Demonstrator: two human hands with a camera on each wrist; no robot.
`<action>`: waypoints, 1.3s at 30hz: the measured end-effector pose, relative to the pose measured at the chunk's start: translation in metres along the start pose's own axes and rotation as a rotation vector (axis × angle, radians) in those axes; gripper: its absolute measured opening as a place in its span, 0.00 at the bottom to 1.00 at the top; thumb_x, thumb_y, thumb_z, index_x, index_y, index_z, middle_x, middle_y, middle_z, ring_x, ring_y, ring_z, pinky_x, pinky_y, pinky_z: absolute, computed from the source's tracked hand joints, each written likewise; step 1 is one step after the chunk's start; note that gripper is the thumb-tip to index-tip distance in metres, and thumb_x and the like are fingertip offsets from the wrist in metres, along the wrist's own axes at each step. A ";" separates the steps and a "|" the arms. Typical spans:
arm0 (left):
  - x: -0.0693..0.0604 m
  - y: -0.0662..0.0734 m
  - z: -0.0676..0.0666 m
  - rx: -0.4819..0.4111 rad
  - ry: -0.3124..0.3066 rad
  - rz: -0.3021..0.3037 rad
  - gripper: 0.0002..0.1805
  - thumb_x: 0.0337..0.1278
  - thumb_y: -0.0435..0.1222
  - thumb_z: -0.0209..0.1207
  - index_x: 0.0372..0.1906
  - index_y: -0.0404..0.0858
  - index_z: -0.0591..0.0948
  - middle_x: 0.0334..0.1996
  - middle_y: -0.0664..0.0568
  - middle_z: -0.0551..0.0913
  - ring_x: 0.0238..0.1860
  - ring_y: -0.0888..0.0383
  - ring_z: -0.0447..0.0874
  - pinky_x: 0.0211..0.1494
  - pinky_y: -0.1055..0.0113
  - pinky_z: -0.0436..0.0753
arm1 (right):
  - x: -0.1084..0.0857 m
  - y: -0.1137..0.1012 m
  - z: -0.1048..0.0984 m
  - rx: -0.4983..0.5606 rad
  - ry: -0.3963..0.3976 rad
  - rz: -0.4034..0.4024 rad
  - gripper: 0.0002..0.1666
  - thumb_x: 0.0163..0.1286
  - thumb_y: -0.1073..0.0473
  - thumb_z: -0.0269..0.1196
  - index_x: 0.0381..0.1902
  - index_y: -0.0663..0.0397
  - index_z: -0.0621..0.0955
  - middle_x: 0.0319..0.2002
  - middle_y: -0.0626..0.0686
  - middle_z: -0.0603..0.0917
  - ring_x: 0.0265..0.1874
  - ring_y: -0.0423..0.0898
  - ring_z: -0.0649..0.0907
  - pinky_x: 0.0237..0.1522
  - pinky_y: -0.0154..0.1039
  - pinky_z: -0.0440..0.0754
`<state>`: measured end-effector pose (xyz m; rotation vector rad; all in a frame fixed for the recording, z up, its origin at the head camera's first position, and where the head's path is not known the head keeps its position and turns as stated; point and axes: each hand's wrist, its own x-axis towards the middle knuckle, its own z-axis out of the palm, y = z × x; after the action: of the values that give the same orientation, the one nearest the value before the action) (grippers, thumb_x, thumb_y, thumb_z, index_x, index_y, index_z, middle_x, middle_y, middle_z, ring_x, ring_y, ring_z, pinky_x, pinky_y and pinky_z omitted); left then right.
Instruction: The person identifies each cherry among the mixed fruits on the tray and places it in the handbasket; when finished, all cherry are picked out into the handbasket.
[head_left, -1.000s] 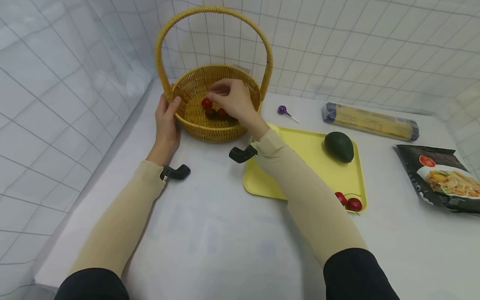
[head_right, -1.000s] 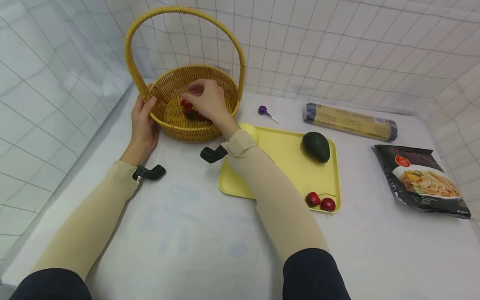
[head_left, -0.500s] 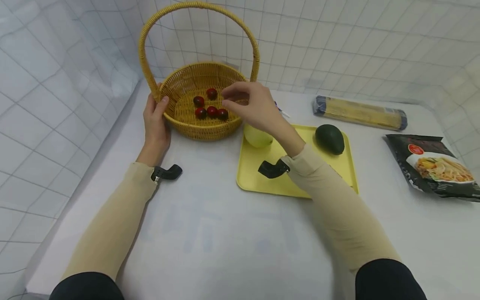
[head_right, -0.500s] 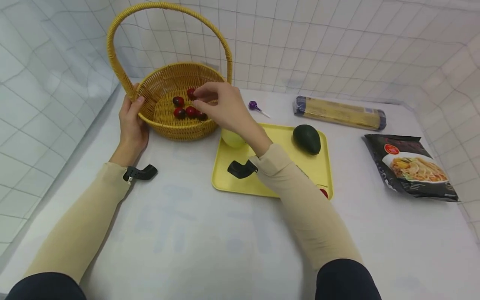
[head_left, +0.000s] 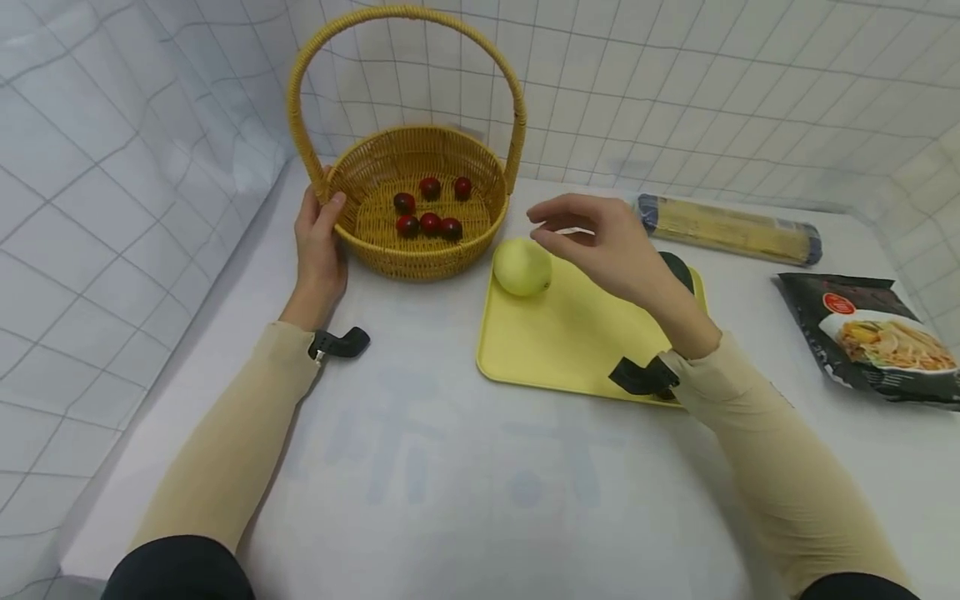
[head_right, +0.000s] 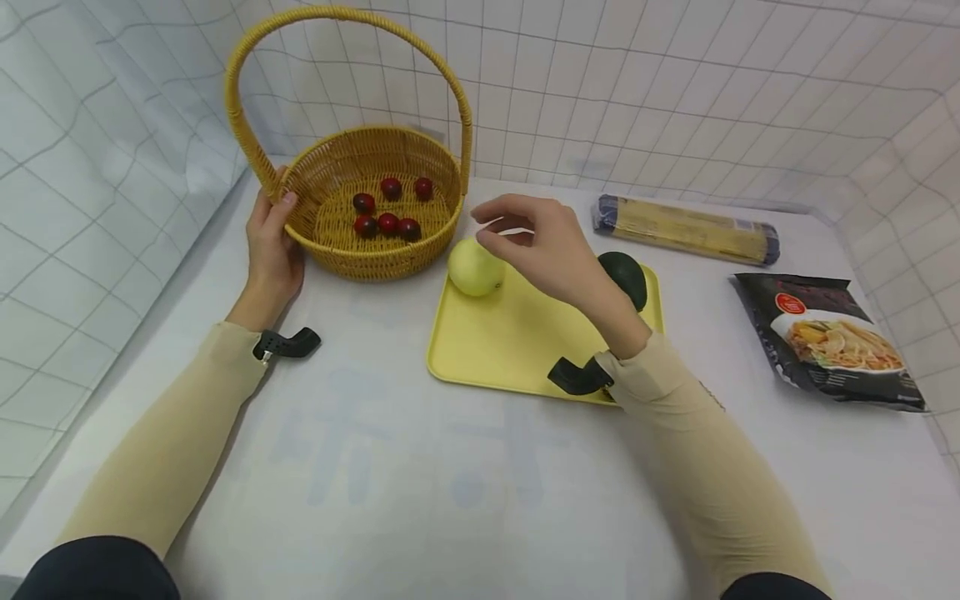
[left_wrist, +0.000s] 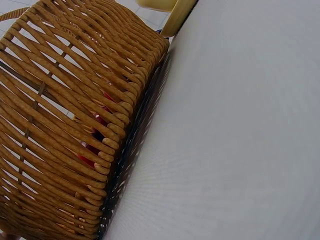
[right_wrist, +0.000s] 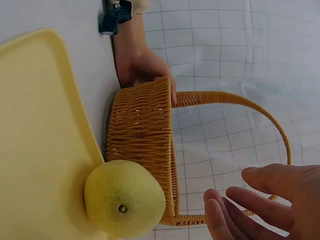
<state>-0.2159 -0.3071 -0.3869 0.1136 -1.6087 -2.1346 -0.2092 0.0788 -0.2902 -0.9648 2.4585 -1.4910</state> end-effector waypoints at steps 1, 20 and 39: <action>0.000 0.000 0.000 0.002 -0.002 -0.001 0.31 0.72 0.40 0.59 0.77 0.45 0.72 0.75 0.48 0.72 0.77 0.55 0.66 0.77 0.70 0.64 | -0.005 0.002 -0.003 -0.006 -0.007 0.011 0.16 0.77 0.56 0.66 0.59 0.50 0.86 0.59 0.47 0.87 0.56 0.42 0.86 0.62 0.37 0.83; -0.003 0.004 0.001 0.047 -0.007 -0.023 0.31 0.72 0.42 0.58 0.78 0.47 0.70 0.76 0.51 0.70 0.77 0.57 0.65 0.77 0.72 0.62 | -0.104 0.048 -0.034 -0.020 -0.052 0.172 0.17 0.78 0.58 0.65 0.62 0.52 0.85 0.58 0.55 0.87 0.56 0.50 0.88 0.55 0.28 0.83; -0.001 0.003 0.000 -0.032 0.017 -0.036 0.28 0.71 0.40 0.61 0.74 0.46 0.74 0.73 0.50 0.73 0.76 0.55 0.67 0.78 0.68 0.64 | -0.153 0.083 -0.048 0.020 -0.181 0.225 0.22 0.70 0.60 0.73 0.61 0.47 0.85 0.57 0.50 0.89 0.54 0.44 0.89 0.54 0.32 0.86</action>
<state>-0.2139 -0.3076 -0.3841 0.1521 -1.5739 -2.1795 -0.1449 0.2282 -0.3684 -0.7539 2.3303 -1.2932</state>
